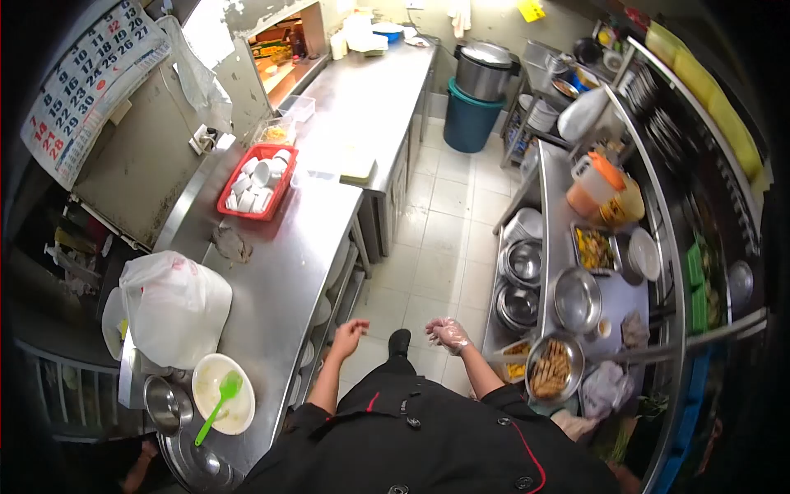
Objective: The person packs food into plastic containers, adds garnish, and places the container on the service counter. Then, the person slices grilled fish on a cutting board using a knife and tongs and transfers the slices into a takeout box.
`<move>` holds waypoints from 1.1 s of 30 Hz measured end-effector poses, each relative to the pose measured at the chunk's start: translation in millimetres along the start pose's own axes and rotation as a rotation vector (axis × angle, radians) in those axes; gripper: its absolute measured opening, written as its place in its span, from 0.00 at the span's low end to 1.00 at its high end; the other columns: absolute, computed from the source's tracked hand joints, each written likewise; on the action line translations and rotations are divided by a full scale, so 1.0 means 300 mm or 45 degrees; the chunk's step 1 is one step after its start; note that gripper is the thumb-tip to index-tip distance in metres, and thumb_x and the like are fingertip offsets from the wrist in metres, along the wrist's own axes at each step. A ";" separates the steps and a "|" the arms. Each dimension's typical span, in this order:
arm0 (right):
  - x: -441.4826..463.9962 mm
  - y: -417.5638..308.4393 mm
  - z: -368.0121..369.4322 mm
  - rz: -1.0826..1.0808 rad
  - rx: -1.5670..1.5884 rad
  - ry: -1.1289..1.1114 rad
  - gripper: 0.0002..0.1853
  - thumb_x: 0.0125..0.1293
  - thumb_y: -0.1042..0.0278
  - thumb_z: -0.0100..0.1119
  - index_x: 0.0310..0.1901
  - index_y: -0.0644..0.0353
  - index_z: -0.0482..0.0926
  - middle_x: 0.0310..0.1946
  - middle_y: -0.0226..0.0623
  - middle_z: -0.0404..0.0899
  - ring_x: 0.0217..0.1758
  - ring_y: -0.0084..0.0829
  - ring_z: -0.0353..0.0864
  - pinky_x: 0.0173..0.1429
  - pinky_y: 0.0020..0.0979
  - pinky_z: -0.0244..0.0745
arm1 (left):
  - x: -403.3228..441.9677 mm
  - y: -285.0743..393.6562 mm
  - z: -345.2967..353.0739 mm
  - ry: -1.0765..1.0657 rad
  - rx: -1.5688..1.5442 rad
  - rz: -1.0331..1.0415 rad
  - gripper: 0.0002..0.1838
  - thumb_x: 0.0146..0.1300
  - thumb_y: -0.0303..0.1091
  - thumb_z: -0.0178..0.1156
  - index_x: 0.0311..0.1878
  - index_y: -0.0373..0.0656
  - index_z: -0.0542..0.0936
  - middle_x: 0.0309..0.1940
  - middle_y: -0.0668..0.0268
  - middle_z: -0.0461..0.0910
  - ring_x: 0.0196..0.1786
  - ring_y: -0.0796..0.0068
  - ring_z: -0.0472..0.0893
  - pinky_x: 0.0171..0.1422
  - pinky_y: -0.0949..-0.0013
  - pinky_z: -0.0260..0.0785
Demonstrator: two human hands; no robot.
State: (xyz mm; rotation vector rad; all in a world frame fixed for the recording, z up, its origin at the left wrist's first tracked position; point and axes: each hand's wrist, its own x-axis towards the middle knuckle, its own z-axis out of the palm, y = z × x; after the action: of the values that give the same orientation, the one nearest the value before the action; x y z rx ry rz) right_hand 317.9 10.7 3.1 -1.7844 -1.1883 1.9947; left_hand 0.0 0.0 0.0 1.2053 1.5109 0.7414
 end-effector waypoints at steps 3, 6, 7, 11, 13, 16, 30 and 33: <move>0.133 -0.251 -0.164 -0.017 0.209 0.037 0.12 0.57 0.74 0.46 0.41 0.60 0.77 0.33 0.32 0.78 0.31 0.25 0.78 0.34 0.27 0.74 | 0.335 0.207 -0.048 0.336 -0.096 0.180 0.11 0.59 0.25 0.51 0.43 0.40 0.80 0.37 0.62 0.81 0.41 0.74 0.79 0.49 0.71 0.70; 0.267 -0.335 -0.274 -0.129 0.310 -0.008 0.11 0.58 0.74 0.47 0.41 0.61 0.76 0.33 0.32 0.77 0.29 0.23 0.76 0.31 0.25 0.72 | 0.583 0.413 -0.222 0.804 0.377 0.322 0.11 0.55 0.25 0.54 0.42 0.41 0.79 0.38 0.60 0.78 0.43 0.62 0.78 0.50 0.66 0.69; 0.305 -0.364 -0.320 -0.139 0.355 0.024 0.10 0.58 0.75 0.47 0.41 0.61 0.76 0.32 0.32 0.77 0.28 0.23 0.75 0.30 0.24 0.72 | 0.694 0.421 -0.283 0.861 0.419 0.322 0.12 0.54 0.25 0.54 0.42 0.42 0.79 0.39 0.58 0.77 0.46 0.59 0.77 0.52 0.64 0.68; 0.414 -0.513 -0.492 -0.117 0.482 0.124 0.09 0.59 0.76 0.47 0.39 0.63 0.76 0.29 0.33 0.76 0.26 0.21 0.73 0.27 0.23 0.71 | 1.058 0.397 -0.488 1.116 0.733 0.167 0.13 0.54 0.31 0.56 0.45 0.44 0.76 0.46 0.56 0.73 0.54 0.56 0.71 0.56 0.56 0.66; 0.511 -0.578 -0.580 -0.115 0.472 0.123 0.09 0.59 0.76 0.48 0.40 0.63 0.75 0.29 0.33 0.76 0.26 0.20 0.73 0.27 0.22 0.70 | 1.165 0.435 -0.535 1.279 0.855 -0.139 0.15 0.55 0.34 0.56 0.47 0.45 0.75 0.48 0.55 0.72 0.55 0.55 0.70 0.57 0.53 0.66; 0.683 -0.623 -0.703 -0.127 0.366 0.073 0.09 0.59 0.74 0.49 0.40 0.62 0.75 0.29 0.33 0.76 0.26 0.20 0.72 0.27 0.23 0.70 | 1.237 0.472 -0.557 1.362 0.796 -0.506 0.16 0.57 0.36 0.55 0.49 0.44 0.74 0.49 0.56 0.72 0.56 0.54 0.70 0.57 0.52 0.66; 1.443 -1.496 -0.575 -0.912 -0.730 -0.071 0.20 0.62 0.54 0.53 0.45 0.64 0.77 0.39 0.46 0.81 0.43 0.44 0.79 0.49 0.39 0.72 | 1.271 0.463 -0.436 1.406 0.925 -0.499 0.18 0.61 0.33 0.53 0.55 0.47 0.72 0.49 0.59 0.75 0.51 0.55 0.74 0.54 0.55 0.67; 1.491 -1.666 -0.432 -1.071 -0.937 -0.069 0.25 0.62 0.52 0.54 0.52 0.65 0.73 0.44 0.50 0.78 0.48 0.47 0.77 0.54 0.40 0.70 | 1.295 0.470 -0.407 1.322 0.826 -0.570 0.16 0.60 0.32 0.53 0.53 0.46 0.74 0.45 0.59 0.77 0.49 0.55 0.75 0.52 0.56 0.68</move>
State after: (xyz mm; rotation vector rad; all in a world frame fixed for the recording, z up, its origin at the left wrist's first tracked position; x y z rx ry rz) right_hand 154.3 673.7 19.8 -1.0765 -2.3791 1.1750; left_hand -62.7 425.2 32.8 0.8478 2.9326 0.5939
